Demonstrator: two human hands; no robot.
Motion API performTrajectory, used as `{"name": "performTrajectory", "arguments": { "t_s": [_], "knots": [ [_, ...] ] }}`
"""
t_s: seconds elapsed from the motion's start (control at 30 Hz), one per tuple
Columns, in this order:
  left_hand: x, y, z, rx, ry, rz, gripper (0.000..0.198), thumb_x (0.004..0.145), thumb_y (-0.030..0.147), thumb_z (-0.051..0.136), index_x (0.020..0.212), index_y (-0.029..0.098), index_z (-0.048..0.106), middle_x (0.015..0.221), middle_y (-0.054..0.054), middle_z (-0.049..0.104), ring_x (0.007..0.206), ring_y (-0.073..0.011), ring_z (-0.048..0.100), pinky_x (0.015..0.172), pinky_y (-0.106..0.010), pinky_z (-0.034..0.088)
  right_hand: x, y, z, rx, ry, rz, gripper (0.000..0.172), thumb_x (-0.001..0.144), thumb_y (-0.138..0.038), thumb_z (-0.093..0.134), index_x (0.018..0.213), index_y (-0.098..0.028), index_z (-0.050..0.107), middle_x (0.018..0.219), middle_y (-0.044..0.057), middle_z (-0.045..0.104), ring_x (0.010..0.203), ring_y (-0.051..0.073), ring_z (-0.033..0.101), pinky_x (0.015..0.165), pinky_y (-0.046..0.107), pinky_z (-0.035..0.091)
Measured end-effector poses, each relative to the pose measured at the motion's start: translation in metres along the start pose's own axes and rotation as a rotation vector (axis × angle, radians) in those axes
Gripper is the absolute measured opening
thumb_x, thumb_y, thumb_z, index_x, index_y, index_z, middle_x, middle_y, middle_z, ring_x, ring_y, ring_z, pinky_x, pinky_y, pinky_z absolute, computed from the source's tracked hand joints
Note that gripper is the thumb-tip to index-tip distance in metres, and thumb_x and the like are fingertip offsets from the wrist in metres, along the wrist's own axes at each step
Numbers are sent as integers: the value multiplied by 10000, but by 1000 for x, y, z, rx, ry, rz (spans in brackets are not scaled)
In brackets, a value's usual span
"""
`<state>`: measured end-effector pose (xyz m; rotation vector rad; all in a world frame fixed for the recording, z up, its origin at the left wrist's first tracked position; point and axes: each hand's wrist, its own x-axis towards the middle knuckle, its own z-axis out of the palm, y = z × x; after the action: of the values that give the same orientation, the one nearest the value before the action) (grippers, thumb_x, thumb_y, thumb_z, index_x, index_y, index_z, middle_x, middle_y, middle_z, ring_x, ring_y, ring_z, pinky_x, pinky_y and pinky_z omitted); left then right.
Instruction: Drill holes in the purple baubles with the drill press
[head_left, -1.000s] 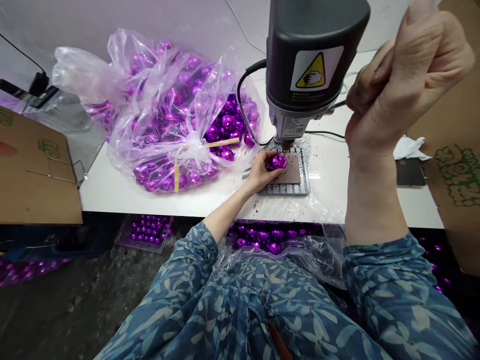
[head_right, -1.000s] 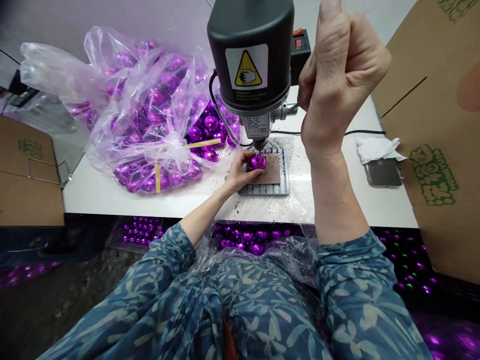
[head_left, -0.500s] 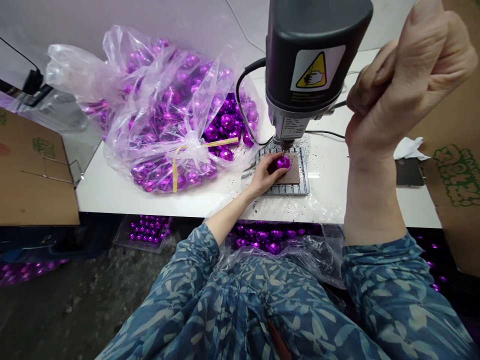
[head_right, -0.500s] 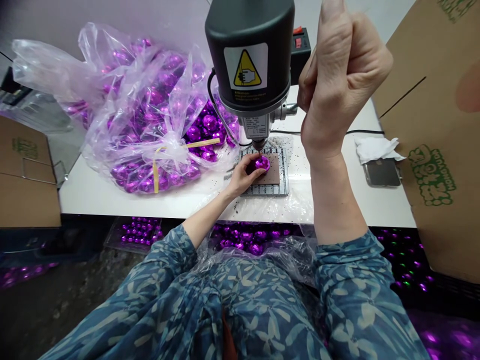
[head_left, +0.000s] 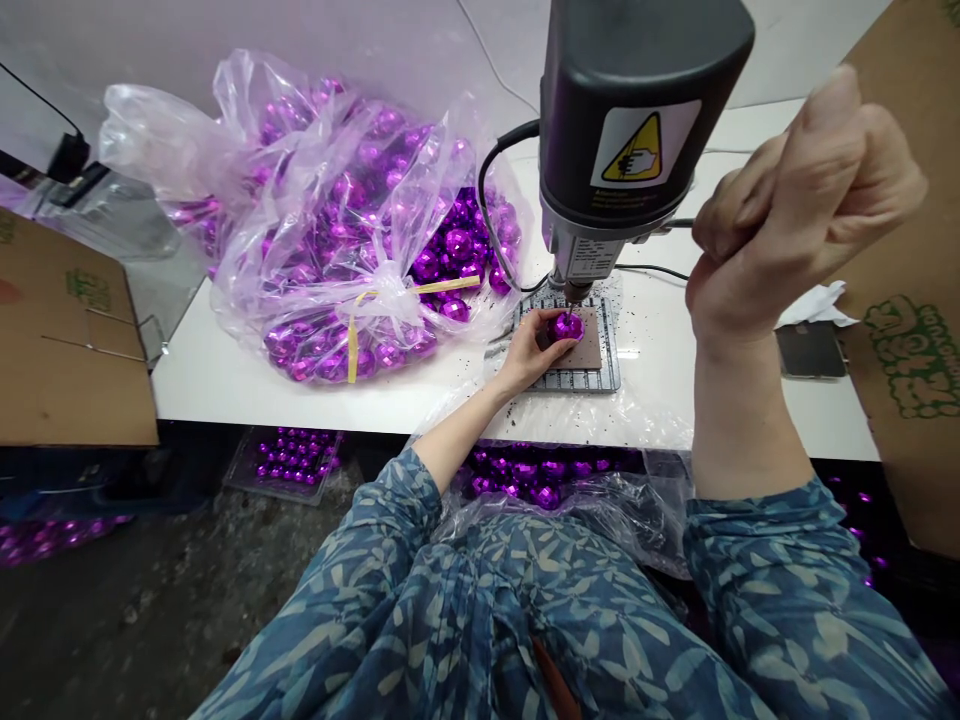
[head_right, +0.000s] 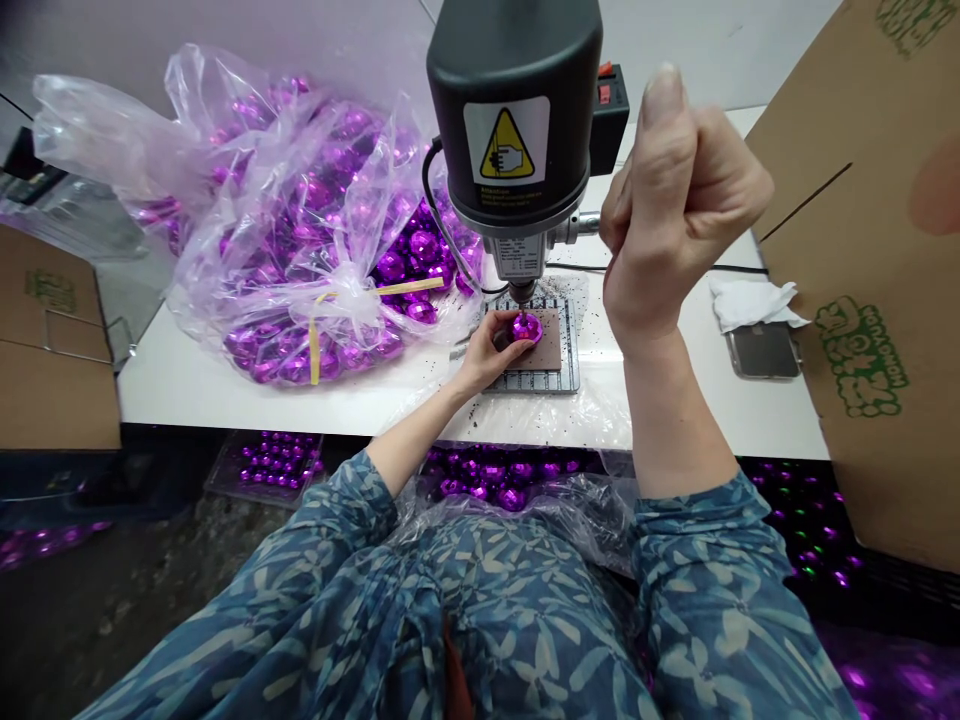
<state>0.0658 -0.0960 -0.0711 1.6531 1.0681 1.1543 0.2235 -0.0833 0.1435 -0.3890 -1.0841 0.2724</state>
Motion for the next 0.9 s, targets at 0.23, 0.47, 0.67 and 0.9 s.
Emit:
{"name": "performTrajectory", "arguments": {
  "t_s": [0.23, 0.47, 0.67, 0.9],
  "knots": [
    [-1, 1, 1, -28, -16, 7, 494, 957, 401, 869, 1339, 236, 604, 1359, -123, 730, 1267, -272, 719, 1132, -503, 603, -22, 1, -7, 67, 95, -62, 854, 900, -500, 762, 650, -155, 22, 481, -48, 17, 357, -4, 234, 392, 200, 105],
    [-1, 1, 0, -9, -11, 25, 489, 960, 407, 862, 1335, 239, 596, 1351, -120, 733, 1269, -278, 724, 1130, -503, 606, -31, 22, -17, -5, 152, -151, 878, 871, -578, 764, 663, -172, 14, 479, -54, -42, 339, 12, 114, 360, 248, 90],
    [-1, 1, 1, -41, -11, 6, 497, 948, 415, 872, 1325, 238, 601, 1332, -109, 738, 1245, -270, 730, 1126, -487, 607, -47, 48, -40, -103, 146, -211, 846, 893, -682, 680, 644, -163, 61, 434, -76, -32, 343, -3, 60, 386, 207, 96],
    [0, -1, 1, -16, -2, 16, 515, 937, 423, 881, 1323, 236, 598, 1329, -121, 741, 1249, -282, 731, 1128, -507, 606, -56, 60, -55, -198, 102, -235, 848, 930, -703, 612, 553, -137, 105, 424, -28, 29, 374, 8, 116, 406, 255, 162]
  ]
}}
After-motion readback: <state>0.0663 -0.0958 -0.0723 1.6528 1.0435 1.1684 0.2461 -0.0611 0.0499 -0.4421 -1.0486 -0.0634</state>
